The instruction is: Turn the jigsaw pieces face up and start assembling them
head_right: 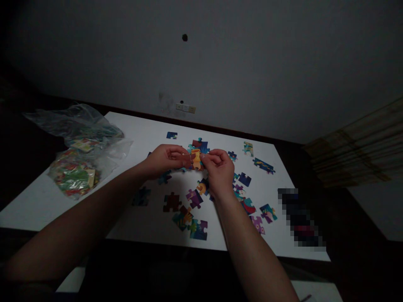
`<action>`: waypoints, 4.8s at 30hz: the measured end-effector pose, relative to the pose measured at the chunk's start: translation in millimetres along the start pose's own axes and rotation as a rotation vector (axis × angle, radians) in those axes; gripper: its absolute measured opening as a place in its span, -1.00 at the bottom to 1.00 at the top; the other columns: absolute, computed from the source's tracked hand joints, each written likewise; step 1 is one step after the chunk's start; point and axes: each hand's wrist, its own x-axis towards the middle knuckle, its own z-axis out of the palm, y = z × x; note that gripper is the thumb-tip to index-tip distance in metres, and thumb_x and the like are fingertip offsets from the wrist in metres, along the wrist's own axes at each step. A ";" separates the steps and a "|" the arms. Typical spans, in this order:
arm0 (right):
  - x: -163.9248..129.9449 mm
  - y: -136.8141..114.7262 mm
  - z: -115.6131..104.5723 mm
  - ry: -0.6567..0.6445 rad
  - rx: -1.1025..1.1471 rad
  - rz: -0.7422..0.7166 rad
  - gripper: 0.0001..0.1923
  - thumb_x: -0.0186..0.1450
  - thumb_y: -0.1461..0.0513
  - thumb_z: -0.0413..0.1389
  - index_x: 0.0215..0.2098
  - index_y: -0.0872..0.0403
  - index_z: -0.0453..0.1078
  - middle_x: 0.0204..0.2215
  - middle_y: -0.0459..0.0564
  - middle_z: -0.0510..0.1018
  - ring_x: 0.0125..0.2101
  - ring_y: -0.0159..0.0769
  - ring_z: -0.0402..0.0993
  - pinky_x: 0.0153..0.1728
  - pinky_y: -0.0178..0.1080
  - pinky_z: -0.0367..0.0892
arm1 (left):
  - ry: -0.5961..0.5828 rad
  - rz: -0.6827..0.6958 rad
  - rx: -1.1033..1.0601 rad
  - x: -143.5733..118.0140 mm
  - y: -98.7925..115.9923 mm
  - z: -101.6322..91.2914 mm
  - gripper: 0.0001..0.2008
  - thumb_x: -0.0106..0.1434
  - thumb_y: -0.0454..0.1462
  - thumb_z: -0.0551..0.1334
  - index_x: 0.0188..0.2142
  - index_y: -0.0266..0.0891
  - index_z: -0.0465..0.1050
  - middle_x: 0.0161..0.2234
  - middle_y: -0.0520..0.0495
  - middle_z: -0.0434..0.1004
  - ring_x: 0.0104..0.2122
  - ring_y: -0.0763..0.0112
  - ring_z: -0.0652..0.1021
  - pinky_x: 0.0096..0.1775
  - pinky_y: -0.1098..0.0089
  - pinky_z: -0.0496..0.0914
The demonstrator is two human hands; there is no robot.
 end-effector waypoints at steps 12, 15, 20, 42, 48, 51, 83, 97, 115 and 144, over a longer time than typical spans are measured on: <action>1.2 -2.2 -0.1 0.031 0.015 0.022 -0.46 0.04 0.01 0.64 -0.22 -0.06 0.48 -0.43 -0.17 0.75 -0.49 -0.28 0.65 -0.41 -0.24 0.58 | 0.022 0.024 -0.011 1.9 0.5 0.3 -0.68 0.08 -0.23 0.59 -0.18 -0.19 0.63 -0.20 -0.13 0.78 -0.16 0.24 0.73 0.00 0.19 0.56; 1.5 -0.9 -1.0 0.012 0.019 0.028 -0.46 0.04 0.02 0.64 -0.21 -0.05 0.49 -0.43 -0.16 0.76 -0.50 -0.29 0.65 -0.41 -0.25 0.58 | 0.012 0.014 0.000 2.6 -1.3 -0.8 -0.65 0.05 -0.23 0.61 -0.19 -0.20 0.62 -0.22 -0.12 0.78 -0.19 0.27 0.73 -0.05 0.22 0.55; 0.0 0.9 -0.1 0.008 -0.026 0.014 -0.45 0.05 -0.02 0.63 -0.22 -0.06 0.46 -0.43 -0.17 0.74 -0.49 -0.27 0.65 -0.39 -0.22 0.59 | -0.025 -0.005 0.015 3.7 -6.4 1.4 -0.62 0.06 -0.23 0.61 -0.16 -0.19 0.60 -0.18 -0.15 0.80 -0.18 0.27 0.73 -0.10 0.26 0.54; -1.1 -2.7 0.2 -0.013 -0.047 0.014 -0.40 -0.04 -0.06 0.67 -0.27 -0.07 0.46 -0.48 -0.18 0.70 -0.50 -0.25 0.64 -0.41 -0.19 0.59 | -0.081 -0.047 -0.062 4.8 -8.5 -3.9 -0.57 0.04 -0.31 0.62 -0.11 -0.17 0.60 -0.15 -0.15 0.84 -0.12 0.18 0.79 -0.05 0.21 0.61; -0.9 -0.5 -0.1 -0.026 -0.056 0.007 -0.45 0.03 -0.04 0.64 -0.28 -0.07 0.45 -0.48 -0.19 0.69 -0.50 -0.25 0.65 -0.42 -0.20 0.59 | -0.074 -0.049 -0.034 3.9 -5.6 -3.1 -0.54 0.06 -0.29 0.63 -0.06 -0.19 0.62 -0.16 -0.17 0.83 -0.14 0.19 0.78 -0.04 0.22 0.59; -0.4 0.0 -0.5 -0.023 -0.068 -0.011 -0.47 0.06 -0.04 0.63 -0.28 -0.07 0.46 -0.46 -0.17 0.70 -0.50 -0.24 0.64 -0.43 -0.20 0.58 | -0.056 -0.053 -0.008 4.2 -4.0 -0.4 -0.58 0.15 -0.22 0.58 -0.01 -0.18 0.65 -0.22 -0.14 0.81 -0.19 0.22 0.75 -0.07 0.24 0.55; 7.1 -17.9 -6.1 -0.172 -0.067 0.094 -0.44 -0.05 0.11 0.63 -0.15 -0.04 0.58 -0.50 -0.20 0.72 -0.58 -0.32 0.57 -0.48 -0.26 0.50 | 0.000 -0.092 -0.206 7.5 -22.7 4.9 -0.51 0.36 0.20 0.40 -0.16 -0.17 0.73 -0.29 -0.15 0.76 -0.35 0.27 0.69 -0.31 0.36 0.58; 13.9 -13.5 -13.5 -0.194 -0.133 0.060 -0.51 -0.03 0.12 0.61 -0.15 -0.03 0.67 -0.47 -0.14 0.75 -0.51 -0.28 0.61 -0.41 -0.20 0.54 | -0.066 -0.084 -0.152 6.8 -22.1 8.6 -0.41 0.35 0.27 0.36 -0.08 -0.19 0.71 -0.25 -0.20 0.78 -0.26 0.16 0.72 -0.28 0.30 0.56; 12.4 1.5 0.4 0.029 0.080 0.179 -0.38 -0.13 -0.02 0.68 -0.22 -0.01 0.60 -0.37 -0.09 0.79 -0.44 -0.28 0.67 -0.43 -0.28 0.57 | 0.182 0.125 -0.091 8.6 -13.0 6.5 -0.26 -0.05 -0.39 0.64 0.13 -0.21 0.50 -0.09 -0.22 0.81 -0.12 0.12 0.79 -0.05 0.16 0.66; 13.6 -4.5 -2.6 -0.014 0.042 0.108 -0.37 -0.02 -0.03 0.64 -0.08 -0.04 0.57 -0.36 -0.13 0.77 -0.48 -0.31 0.62 -0.43 -0.26 0.53 | 0.219 0.248 -0.064 0.9 -6.0 17.9 -0.33 0.02 -0.29 0.66 0.08 -0.16 0.48 -0.04 -0.22 0.79 0.03 0.01 0.77 0.18 -0.01 0.63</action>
